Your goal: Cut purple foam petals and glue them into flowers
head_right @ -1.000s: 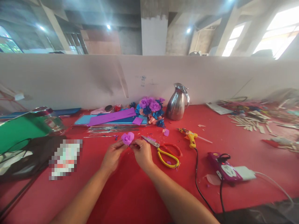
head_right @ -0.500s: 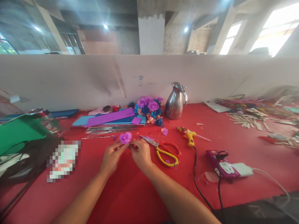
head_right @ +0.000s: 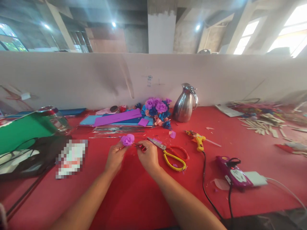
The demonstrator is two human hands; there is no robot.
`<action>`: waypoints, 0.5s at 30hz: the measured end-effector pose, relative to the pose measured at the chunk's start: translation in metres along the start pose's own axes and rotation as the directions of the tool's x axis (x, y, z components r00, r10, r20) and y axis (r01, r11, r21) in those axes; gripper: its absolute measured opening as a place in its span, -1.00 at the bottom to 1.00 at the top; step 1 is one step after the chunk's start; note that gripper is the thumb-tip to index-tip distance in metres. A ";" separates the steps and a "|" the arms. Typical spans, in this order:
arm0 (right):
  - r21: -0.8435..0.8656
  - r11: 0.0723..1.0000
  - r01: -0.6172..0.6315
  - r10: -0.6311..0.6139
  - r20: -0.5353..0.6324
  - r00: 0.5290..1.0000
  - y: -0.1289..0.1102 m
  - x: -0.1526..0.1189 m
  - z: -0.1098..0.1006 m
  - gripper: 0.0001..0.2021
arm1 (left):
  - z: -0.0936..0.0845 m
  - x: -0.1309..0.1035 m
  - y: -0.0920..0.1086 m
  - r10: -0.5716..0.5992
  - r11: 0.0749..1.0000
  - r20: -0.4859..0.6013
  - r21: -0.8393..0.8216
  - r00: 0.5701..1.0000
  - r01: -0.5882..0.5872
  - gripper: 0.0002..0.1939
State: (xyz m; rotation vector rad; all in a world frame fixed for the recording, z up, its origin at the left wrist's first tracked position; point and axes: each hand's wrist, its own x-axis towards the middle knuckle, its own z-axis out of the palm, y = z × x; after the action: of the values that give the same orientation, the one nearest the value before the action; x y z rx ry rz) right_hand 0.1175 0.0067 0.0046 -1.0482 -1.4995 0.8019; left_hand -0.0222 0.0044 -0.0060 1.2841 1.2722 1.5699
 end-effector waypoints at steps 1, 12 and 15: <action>0.009 1.000 -0.007 0.007 -0.011 1.000 0.000 0.000 0.000 -0.81 | -0.001 0.000 0.001 0.010 1.000 -0.006 0.030 1.000 -0.010 -0.79; 0.029 0.995 0.097 -0.096 -0.051 0.994 -0.012 -0.002 -0.003 -0.78 | -0.002 0.003 0.005 0.266 0.861 0.136 0.412 0.954 -0.298 -0.85; -0.029 0.994 0.107 -0.108 -0.050 0.993 -0.013 0.000 -0.003 -0.87 | -0.002 0.003 0.001 0.328 0.781 0.223 0.483 0.918 -0.396 -0.81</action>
State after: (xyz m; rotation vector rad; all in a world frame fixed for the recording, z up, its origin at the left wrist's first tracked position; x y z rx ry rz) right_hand 0.1179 0.0012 0.0168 -0.9914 -1.5124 0.6765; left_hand -0.0253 0.0069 -0.0046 2.0485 1.4903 1.4003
